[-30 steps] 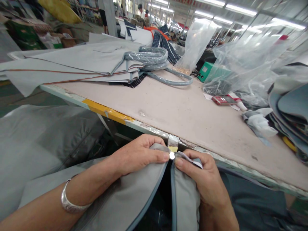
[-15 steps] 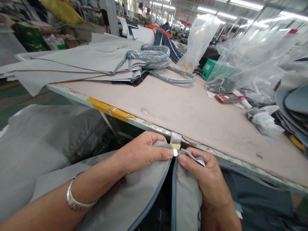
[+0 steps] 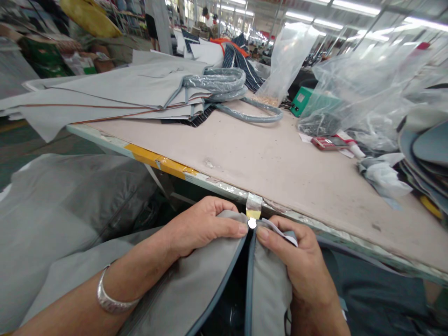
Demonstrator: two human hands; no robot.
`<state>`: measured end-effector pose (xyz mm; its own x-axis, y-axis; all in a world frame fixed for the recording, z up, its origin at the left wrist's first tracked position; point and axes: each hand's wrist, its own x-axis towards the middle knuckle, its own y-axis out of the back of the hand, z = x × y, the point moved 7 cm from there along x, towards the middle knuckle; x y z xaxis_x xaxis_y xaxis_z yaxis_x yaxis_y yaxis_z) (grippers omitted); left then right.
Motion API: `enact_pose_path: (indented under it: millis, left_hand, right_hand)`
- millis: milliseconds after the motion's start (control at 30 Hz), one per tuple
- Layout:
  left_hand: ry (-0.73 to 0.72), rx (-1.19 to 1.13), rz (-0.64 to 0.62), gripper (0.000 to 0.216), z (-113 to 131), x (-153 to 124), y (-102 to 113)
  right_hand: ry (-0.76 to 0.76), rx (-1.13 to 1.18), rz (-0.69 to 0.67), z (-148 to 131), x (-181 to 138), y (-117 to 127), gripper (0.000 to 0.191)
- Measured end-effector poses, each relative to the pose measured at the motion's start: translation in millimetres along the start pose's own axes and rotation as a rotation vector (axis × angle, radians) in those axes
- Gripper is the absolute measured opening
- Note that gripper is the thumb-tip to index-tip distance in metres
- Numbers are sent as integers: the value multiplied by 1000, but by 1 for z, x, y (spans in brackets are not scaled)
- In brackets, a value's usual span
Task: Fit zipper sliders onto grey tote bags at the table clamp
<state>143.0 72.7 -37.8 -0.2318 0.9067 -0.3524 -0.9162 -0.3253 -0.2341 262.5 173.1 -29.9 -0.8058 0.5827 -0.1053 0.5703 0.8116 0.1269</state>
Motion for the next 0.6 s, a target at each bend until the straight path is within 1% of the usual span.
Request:
enact_pose_path:
  millis: [200,333,400,500,600]
  left_hand:
    - [-42,74,-22,24,11,2,0]
    - [-38,80,-17,26,12,3,-1]
    - [-31,65,-4,27,12,3,-1]
    - [-42,41,-14,26,16,3,-3]
    - [-44,32,-29,25,16,3,-4]
  right_hand:
    - [-30,-25,28,1,0,0,42]
    - [-10,-36,122,-3,-4,2,42]
    - [15,-67,144,-4,-5,2,41]
    - [34,-86,114,-5,-4,1,41]
    - [-12,-22,100,0,-3,3,42]
